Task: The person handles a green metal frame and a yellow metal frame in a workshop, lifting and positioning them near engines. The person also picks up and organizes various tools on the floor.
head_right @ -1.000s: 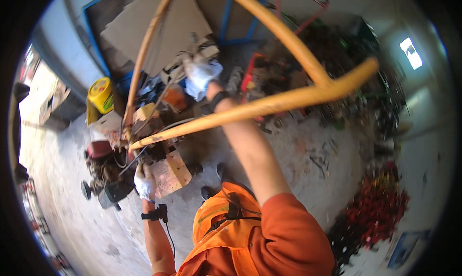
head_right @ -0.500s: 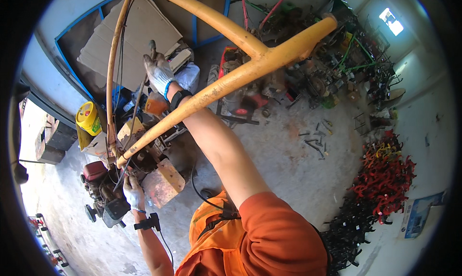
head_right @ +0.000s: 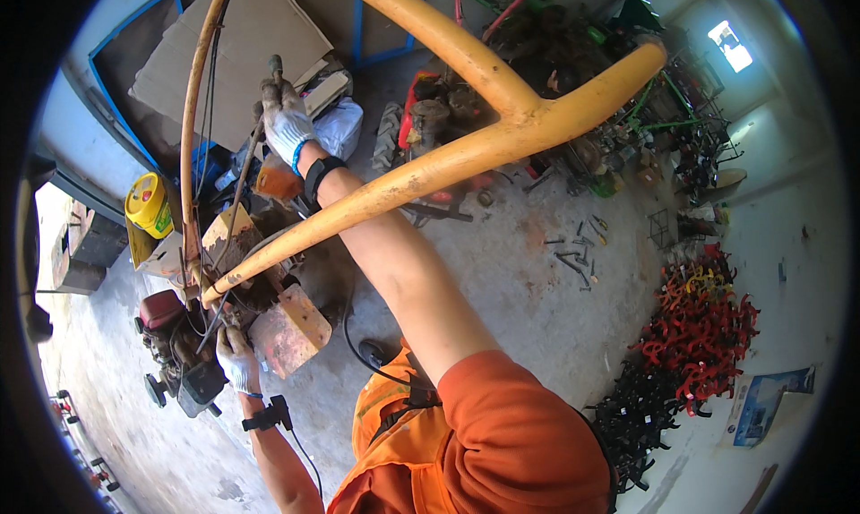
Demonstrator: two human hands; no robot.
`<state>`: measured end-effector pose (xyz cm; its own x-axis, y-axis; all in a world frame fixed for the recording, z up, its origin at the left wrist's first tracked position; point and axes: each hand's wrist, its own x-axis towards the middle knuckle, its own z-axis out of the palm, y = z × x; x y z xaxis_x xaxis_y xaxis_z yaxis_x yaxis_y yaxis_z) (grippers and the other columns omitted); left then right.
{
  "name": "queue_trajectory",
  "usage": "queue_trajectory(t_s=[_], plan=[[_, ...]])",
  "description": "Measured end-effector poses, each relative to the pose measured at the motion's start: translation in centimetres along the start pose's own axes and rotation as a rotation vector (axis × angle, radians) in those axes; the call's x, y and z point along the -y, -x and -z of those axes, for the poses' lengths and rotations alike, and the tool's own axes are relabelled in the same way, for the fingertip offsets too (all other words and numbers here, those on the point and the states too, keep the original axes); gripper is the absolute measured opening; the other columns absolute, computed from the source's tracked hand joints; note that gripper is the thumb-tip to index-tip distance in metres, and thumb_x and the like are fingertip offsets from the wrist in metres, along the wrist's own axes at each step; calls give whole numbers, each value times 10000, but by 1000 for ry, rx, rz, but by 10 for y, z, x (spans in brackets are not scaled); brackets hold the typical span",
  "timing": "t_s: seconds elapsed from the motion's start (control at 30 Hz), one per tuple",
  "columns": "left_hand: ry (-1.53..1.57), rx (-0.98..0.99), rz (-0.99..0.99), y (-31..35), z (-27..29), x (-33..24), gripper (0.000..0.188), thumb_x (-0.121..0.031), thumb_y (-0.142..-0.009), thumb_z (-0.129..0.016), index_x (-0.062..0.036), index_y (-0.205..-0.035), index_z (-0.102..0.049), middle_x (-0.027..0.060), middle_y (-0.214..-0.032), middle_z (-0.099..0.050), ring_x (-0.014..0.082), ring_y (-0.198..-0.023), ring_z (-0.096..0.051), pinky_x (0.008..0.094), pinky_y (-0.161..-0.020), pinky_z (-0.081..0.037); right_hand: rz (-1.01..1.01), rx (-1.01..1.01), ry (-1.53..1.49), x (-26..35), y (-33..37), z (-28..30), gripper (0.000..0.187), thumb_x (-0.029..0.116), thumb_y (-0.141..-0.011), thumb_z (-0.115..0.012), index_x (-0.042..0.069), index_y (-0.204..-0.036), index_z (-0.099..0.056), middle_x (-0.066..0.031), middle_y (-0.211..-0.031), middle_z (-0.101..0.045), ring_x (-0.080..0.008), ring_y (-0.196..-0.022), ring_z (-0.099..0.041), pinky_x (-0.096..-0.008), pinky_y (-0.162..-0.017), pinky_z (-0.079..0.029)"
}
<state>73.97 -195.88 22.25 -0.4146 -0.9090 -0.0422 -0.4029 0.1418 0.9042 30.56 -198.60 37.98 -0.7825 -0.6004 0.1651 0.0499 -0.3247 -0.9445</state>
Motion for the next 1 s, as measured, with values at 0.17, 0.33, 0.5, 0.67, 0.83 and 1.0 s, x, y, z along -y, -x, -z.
queue_trajectory(t_s=[0.17,0.33,0.5,0.67,0.83,1.0], plan=[[59,-1,1,-1,-2,4,297,-231,-1132,-549,29,-1045,-665,16,-780,-547,126,-720,-452,326,-627,-407,69,-20,216,3,3,4,335,443,-1144,-603,136,-1278,-624,-2,-826,-647,-135,-730,-637,-330,-634,-526],[34,-39,-45,-3,-5,6,298,-238,-1136,-551,26,-1063,-670,-1,-762,-524,112,-699,-430,324,-606,-381,-15,16,97,3,4,4,316,434,-1140,-604,130,-1227,-616,7,-795,-654,-135,-704,-632,-325,-614,-509],[130,-28,-21,-4,-6,7,300,-249,-1141,-555,14,-1057,-673,-36,-759,-504,87,-686,-415,302,-594,-353,4,29,84,-3,6,6,323,428,-1141,-603,112,-1202,-639,-9,-824,-678,-139,-725,-633,-330,-638,-515],[165,-10,-36,-8,-7,12,294,-245,-1141,-556,4,-1029,-664,-54,-762,-495,75,-681,-411,295,-588,-345,-17,40,89,8,16,7,299,384,-1140,-601,98,-1209,-656,-22,-853,-685,-145,-752,-642,-337,-661,-533],[244,20,-71,-12,-7,20,290,-239,-1138,-552,-1,-1022,-669,-55,-761,-493,70,-686,-415,300,-593,-354,-17,71,210,21,35,13,262,328,-1134,-609,88,-1223,-665,-36,-917,-692,-153,-793,-647,-337,-700,-555],[184,-10,-30,-14,-12,30,321,-246,-1122,-600,41,-1189,-727,5,-867,-644,112,-780,-562,299,-696,-477,340,98,606,6,42,31,291,300,-1138,-566,80,-1294,-675,-69,-1010,-715,-204,-935,-682,-314,-865,-568]])
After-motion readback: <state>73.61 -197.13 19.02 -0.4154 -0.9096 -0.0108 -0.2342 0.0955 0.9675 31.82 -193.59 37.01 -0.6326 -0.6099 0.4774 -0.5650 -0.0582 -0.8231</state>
